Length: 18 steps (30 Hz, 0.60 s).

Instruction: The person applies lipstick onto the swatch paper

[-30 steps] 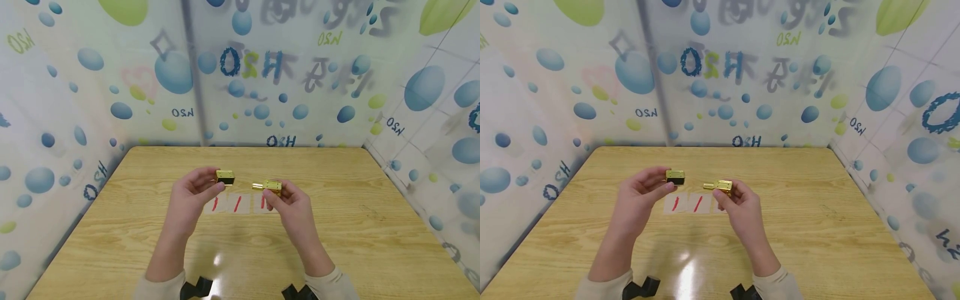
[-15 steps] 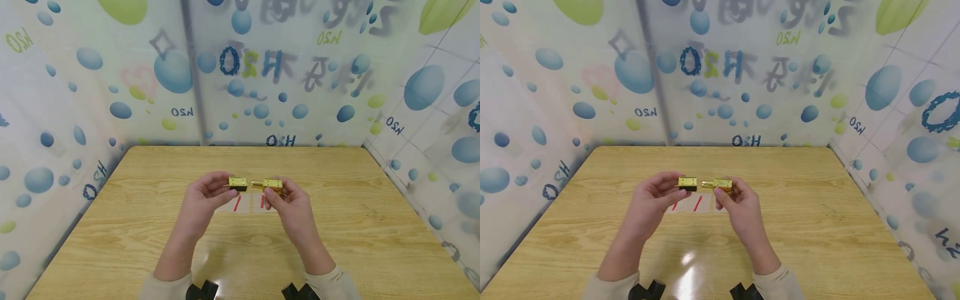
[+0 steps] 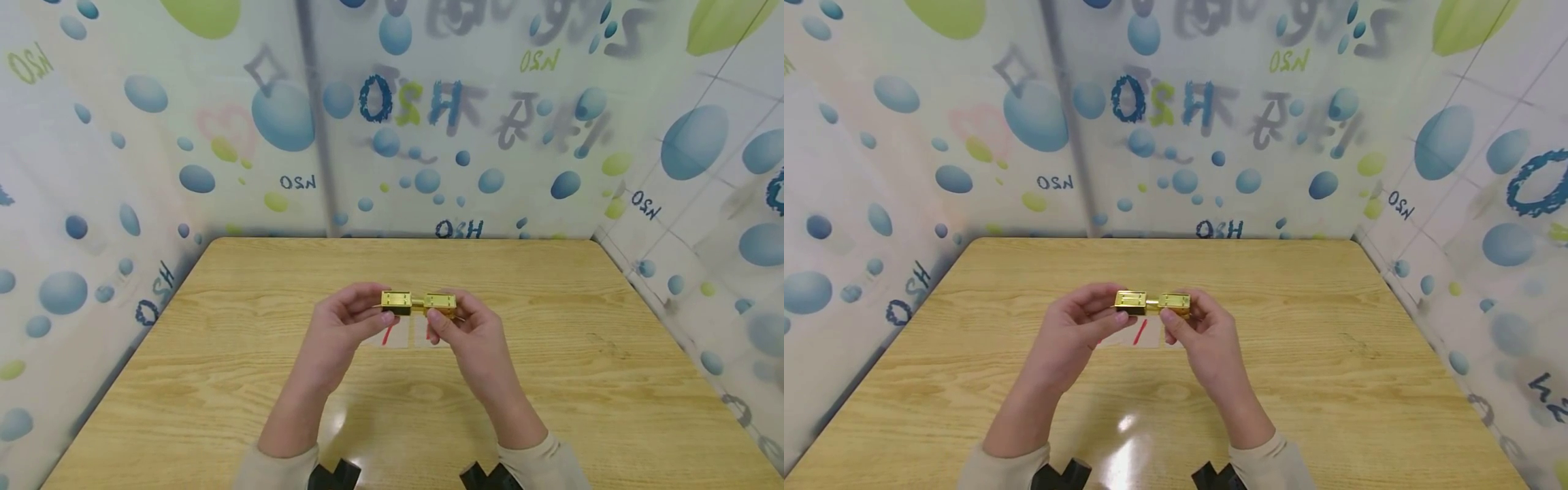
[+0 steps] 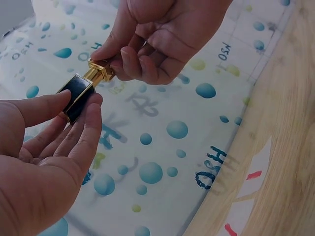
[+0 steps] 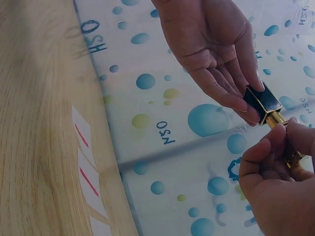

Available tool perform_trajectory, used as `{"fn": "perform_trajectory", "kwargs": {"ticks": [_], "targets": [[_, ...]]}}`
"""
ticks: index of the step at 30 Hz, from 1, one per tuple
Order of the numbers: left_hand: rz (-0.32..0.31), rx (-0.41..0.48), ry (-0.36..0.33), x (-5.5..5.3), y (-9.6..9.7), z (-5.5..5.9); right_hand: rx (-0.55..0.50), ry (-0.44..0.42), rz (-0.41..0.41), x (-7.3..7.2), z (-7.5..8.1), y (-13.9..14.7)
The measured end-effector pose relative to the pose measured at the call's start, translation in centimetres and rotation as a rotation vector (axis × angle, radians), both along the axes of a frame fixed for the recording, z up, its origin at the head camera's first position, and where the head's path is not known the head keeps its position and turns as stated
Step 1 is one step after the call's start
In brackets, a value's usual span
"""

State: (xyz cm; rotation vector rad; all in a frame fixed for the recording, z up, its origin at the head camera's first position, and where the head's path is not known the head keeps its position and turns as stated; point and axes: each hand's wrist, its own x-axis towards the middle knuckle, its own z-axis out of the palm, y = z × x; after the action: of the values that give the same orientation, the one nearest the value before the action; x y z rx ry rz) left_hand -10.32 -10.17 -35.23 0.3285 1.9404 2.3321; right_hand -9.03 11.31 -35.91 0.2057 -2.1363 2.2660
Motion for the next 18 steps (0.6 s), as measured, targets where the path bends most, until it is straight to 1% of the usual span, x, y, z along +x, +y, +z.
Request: {"fn": "perform_trajectory", "kwargs": {"ticks": [12,18], "targets": [[-0.032,-0.007,-0.004,0.26,0.52,0.24,0.013,-0.021,0.021,0.24,0.14,-0.35],[-0.037,0.007,-0.026,0.37,0.62,0.24,0.019,-0.017,0.027,0.33,0.11,-0.43]]}}
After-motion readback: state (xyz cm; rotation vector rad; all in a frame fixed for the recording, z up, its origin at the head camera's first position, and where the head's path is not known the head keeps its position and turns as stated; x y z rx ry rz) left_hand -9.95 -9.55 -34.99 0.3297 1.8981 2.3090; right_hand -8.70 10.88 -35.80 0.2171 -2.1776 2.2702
